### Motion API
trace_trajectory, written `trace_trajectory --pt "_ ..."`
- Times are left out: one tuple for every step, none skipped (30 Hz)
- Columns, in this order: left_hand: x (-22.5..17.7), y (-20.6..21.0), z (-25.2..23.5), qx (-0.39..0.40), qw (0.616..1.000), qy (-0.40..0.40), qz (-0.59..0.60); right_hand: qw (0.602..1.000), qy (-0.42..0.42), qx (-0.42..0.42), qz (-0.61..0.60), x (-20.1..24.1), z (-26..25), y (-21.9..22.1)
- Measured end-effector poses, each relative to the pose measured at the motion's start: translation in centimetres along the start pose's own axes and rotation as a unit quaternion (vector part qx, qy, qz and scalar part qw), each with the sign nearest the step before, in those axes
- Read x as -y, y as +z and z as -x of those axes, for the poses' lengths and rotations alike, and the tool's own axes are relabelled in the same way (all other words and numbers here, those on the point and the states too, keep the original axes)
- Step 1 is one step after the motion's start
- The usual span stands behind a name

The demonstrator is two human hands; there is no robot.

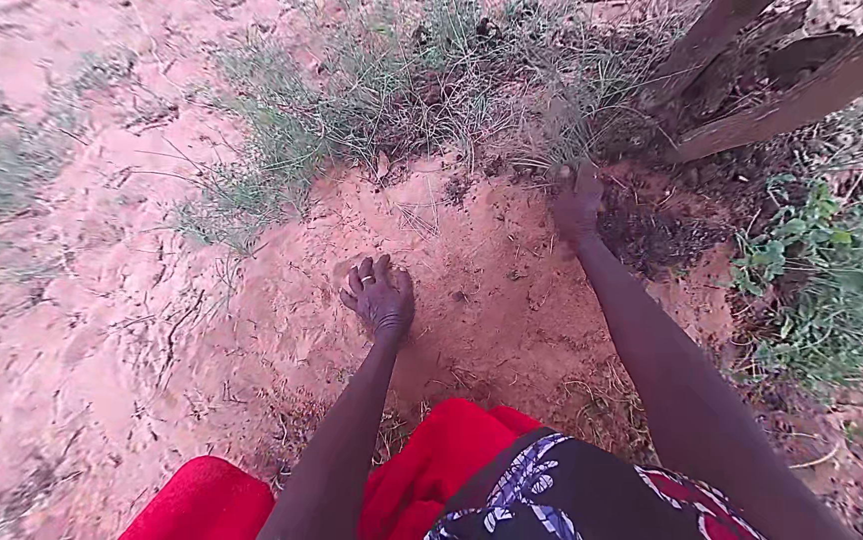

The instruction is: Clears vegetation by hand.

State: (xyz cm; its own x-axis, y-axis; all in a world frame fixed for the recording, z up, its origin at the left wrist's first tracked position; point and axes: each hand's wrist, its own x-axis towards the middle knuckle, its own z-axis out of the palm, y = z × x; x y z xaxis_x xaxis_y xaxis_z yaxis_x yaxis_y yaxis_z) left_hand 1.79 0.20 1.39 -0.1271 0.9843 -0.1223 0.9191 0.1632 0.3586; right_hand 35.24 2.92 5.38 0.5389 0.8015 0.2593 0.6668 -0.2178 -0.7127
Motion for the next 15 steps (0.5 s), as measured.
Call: trace_trajectory --pt "0.1 0.0 0.1 0.000 1.000 0.000 0.000 0.998 0.019 -0.025 -0.063 -0.8 -0.3 0.2" --pt "0.3 0.0 0.1 0.000 1.000 0.001 -0.001 0.989 0.053 -0.048 -0.128 -1.1 -0.7 0.5" --pt "0.3 0.1 0.0 0.001 1.000 0.003 -0.001 0.978 0.087 -0.070 -0.177 -1.2 -1.1 0.6" --pt "0.3 0.2 0.0 0.004 1.000 0.003 0.001 0.970 0.116 -0.081 -0.199 -1.0 -1.4 0.6" --pt "0.3 0.3 -0.1 0.005 1.000 0.001 0.002 0.967 0.133 -0.081 -0.201 -0.7 -1.2 0.5" --pt "0.4 0.3 -0.1 0.006 1.000 0.000 0.003 0.970 0.140 -0.072 -0.186 -0.5 -0.5 0.4" --pt "0.4 0.3 -0.1 0.007 1.000 0.000 0.004 0.974 0.141 -0.058 -0.167 -0.2 0.7 0.2" --pt "0.4 0.3 -0.1 0.006 1.000 0.002 0.008 0.977 0.147 -0.041 -0.146 0.4 2.3 0.0" --pt "0.3 0.3 -0.1 0.007 1.000 0.002 0.012 0.980 0.158 -0.022 -0.122 1.2 4.4 -0.4" --pt "0.3 0.4 -0.1 0.006 1.000 0.002 0.015 0.980 0.169 0.001 -0.106 2.1 6.8 -0.8" --pt "0.4 0.4 -0.1 0.007 1.000 0.004 0.016 0.980 0.175 0.031 -0.093 2.8 9.5 -1.1" --pt "0.5 0.4 -0.1 0.008 1.000 0.006 0.017 0.980 0.170 0.063 -0.086 3.4 12.6 -1.3" --pt "0.5 0.4 0.0 0.010 1.000 0.008 0.017 0.979 0.161 0.090 -0.084 3.6 15.4 -1.4" --pt "0.4 0.4 -0.1 0.009 1.000 0.010 0.020 0.975 0.163 0.112 -0.101 3.7 17.4 -1.7" --pt "0.4 0.4 -0.2 0.009 1.000 0.011 0.021 0.967 0.184 0.120 -0.129 3.5 18.2 -2.0"
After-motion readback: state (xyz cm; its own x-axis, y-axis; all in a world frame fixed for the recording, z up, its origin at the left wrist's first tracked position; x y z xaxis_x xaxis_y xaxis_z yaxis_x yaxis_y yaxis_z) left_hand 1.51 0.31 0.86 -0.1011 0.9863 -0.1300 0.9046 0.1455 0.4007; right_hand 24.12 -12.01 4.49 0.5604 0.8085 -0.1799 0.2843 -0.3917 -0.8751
